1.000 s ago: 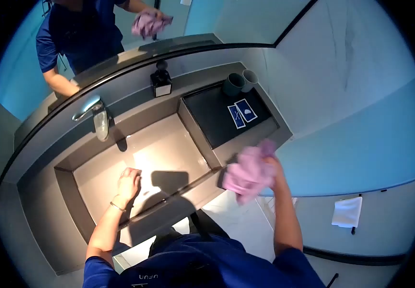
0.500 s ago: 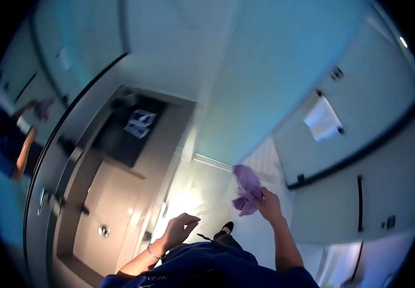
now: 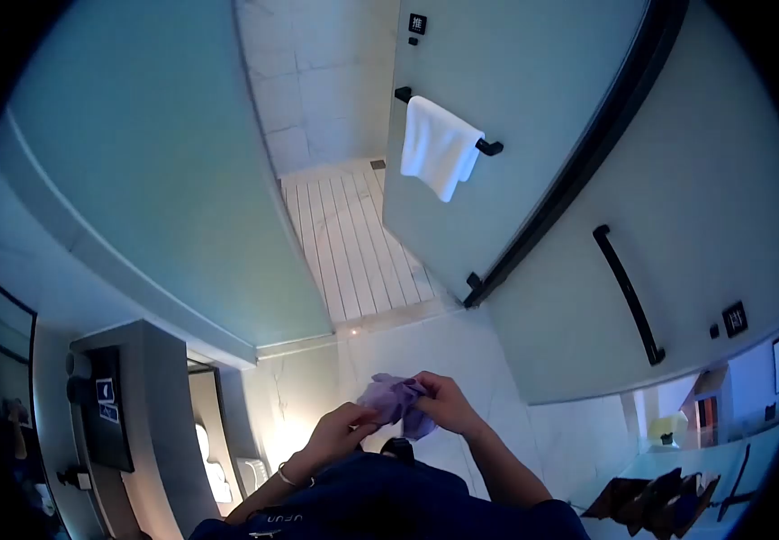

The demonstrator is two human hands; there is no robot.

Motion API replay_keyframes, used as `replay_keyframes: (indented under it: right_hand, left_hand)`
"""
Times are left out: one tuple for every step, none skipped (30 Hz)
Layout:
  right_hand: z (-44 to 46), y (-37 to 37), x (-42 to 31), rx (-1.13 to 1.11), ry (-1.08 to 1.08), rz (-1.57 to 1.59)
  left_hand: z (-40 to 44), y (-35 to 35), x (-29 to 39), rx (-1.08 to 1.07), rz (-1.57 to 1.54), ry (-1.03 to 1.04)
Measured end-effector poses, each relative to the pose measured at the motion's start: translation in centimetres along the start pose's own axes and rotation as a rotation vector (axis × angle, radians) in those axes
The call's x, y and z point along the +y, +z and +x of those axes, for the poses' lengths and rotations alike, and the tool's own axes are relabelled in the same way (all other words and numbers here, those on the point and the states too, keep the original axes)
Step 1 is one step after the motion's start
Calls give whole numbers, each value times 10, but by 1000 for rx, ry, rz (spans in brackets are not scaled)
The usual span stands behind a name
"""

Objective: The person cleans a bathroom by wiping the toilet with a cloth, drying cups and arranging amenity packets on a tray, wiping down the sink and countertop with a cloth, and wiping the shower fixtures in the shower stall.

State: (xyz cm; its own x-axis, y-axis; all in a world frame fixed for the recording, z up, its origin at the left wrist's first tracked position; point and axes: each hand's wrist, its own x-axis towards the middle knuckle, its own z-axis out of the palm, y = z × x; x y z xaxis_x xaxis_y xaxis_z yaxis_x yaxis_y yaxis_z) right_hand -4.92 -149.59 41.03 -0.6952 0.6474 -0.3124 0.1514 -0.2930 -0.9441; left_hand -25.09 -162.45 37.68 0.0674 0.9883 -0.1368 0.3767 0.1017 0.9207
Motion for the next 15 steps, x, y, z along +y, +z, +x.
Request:
replay_keyframes:
  right_hand:
    - [20, -8, -8, -11, 5, 12]
    - [40, -15, -19, -20, 13, 29]
    - [61, -20, -31, -24, 19, 45]
    - [80, -25, -41, -57, 25, 77]
    - [100, -31, -46, -101, 1, 76]
    - [120, -35, -50, -143, -21, 69]
    - [138, -41, -55, -186, -41, 63]
    - [155, -53, -66, -212, -6, 8]
    - [174, -68, -79, -150, -52, -96]
    - [189, -84, -91, -92, -88, -200]
    - [205, -103, -104, -38, -126, -306]
    - [218, -127, -116, 19, -68, -292]
    - [228, -146, -133, 91, -35, -147]
    - [242, -171, -134, 126, -19, -98]
    - [252, -190, -144, 133, -12, -69]
  left_hand:
    - [17, -4, -1, 76, 51, 18]
    - [35, -10, -2, 147, 104, 34]
    - [54, -16, -4, 214, 156, 55]
    - [74, -24, -12, 176, 142, 12]
    - [99, -31, -15, 236, 186, 58]
    - [126, -38, -18, 299, 225, 108]
    - [149, -46, -21, 361, 262, 156]
    - [177, -55, -19, 382, 202, 104]
    - [202, -69, -18, 238, 78, -42]
    - [226, -87, -5, 89, -55, -193]
    - [251, -101, 3, -60, -189, -339]
    - [272, -104, 5, -22, -235, -227]
    - [297, -112, 13, -78, -73, -164]
    - [324, -125, 24, -134, 96, -100]
    - [346, -132, 31, -195, 263, -39]
